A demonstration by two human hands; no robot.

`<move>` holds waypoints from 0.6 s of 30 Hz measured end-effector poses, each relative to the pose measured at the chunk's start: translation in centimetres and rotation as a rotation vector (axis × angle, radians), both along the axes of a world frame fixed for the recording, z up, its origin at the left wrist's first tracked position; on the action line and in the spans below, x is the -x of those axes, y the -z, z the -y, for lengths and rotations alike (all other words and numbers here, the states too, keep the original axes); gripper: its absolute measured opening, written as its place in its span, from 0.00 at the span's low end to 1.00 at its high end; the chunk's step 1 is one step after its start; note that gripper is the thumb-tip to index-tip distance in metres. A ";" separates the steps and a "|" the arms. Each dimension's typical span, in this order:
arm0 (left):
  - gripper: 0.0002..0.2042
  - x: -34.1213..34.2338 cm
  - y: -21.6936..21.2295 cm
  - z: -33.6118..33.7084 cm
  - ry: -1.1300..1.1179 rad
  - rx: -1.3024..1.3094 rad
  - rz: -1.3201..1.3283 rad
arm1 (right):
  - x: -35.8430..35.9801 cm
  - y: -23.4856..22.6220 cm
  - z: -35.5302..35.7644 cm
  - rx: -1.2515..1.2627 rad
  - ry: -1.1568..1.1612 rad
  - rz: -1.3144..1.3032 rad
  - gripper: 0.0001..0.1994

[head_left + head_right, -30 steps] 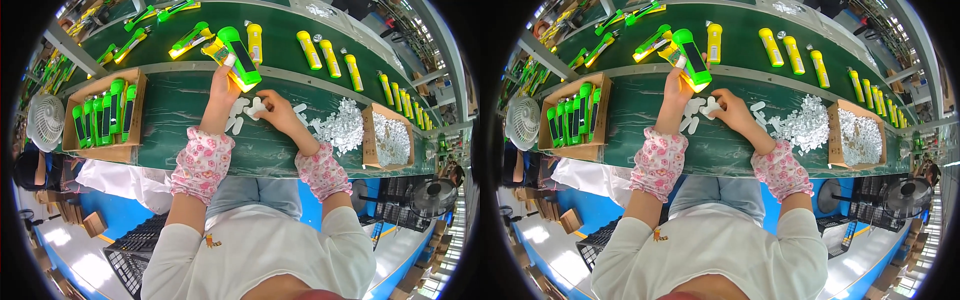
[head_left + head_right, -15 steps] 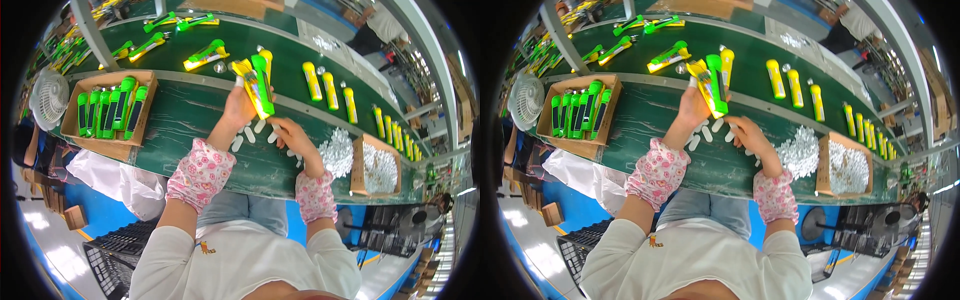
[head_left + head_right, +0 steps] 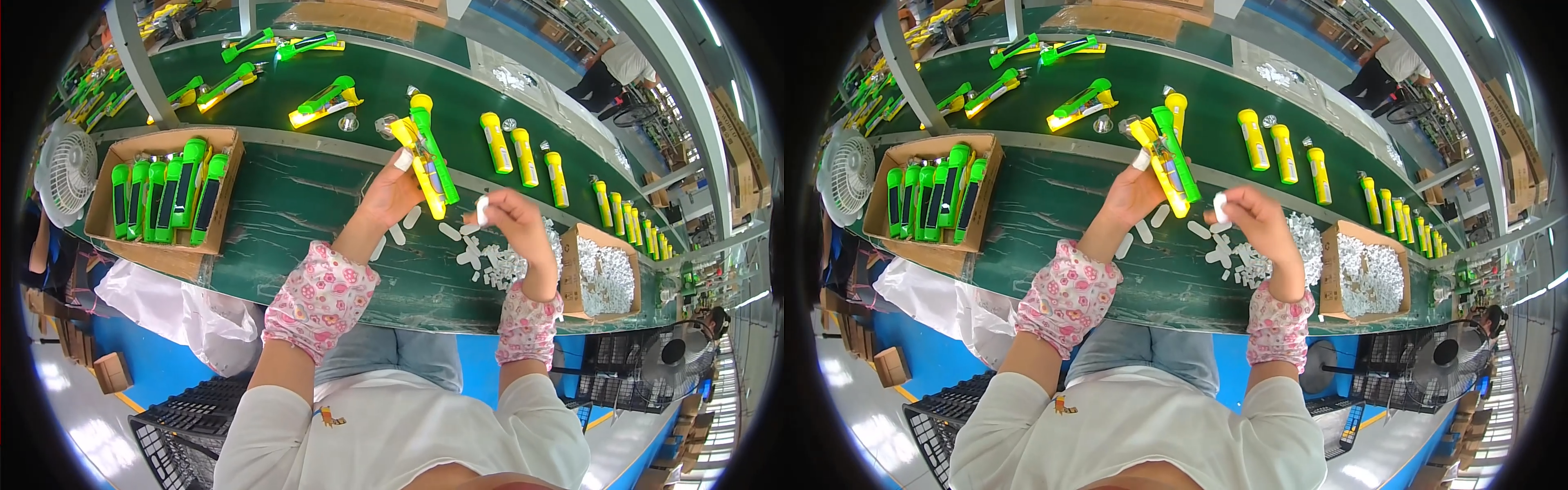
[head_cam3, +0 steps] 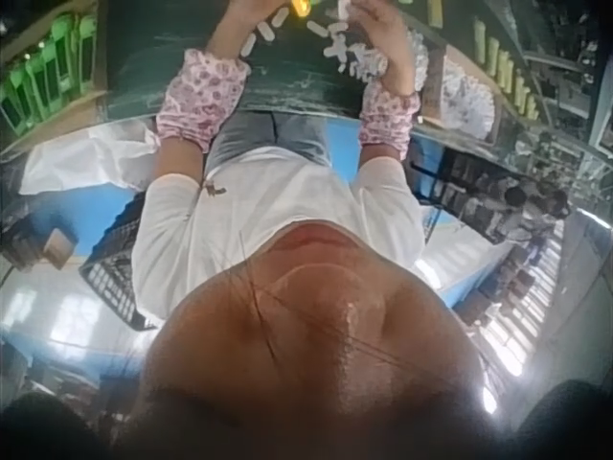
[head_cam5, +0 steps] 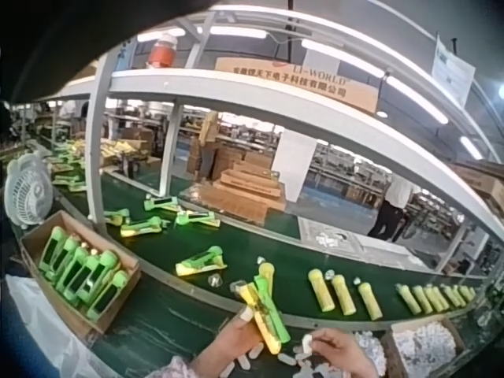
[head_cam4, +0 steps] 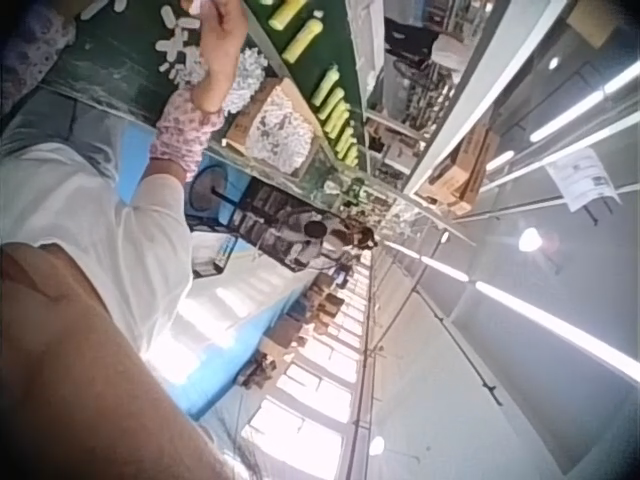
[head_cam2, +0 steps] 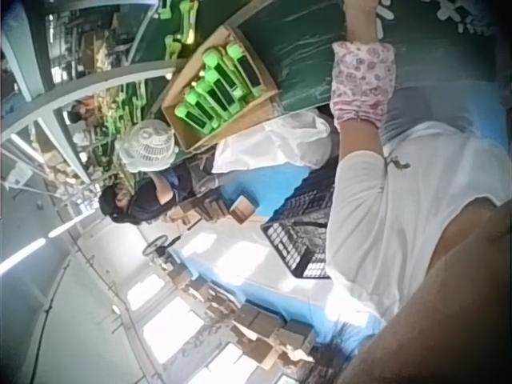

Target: Assembling components of small plastic handheld devices on a factory production line.

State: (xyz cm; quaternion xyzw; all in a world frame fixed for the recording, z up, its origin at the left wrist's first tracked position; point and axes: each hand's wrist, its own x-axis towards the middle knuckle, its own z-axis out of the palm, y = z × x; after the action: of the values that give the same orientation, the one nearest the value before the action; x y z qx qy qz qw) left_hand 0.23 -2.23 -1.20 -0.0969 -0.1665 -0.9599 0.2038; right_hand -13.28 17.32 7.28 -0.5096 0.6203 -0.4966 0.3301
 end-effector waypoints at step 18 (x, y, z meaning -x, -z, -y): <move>0.18 -0.1 -0.1 -1.7 -0.126 0.267 0.196 | -2.3 0.8 7.4 0.278 0.147 -0.281 0.08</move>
State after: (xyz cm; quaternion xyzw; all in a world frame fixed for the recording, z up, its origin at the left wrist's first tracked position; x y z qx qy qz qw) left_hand 0.29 -0.50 -1.14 -0.0183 -0.3172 -0.9195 0.2315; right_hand -11.01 9.95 6.51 -0.5680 0.6212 -0.5242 0.1296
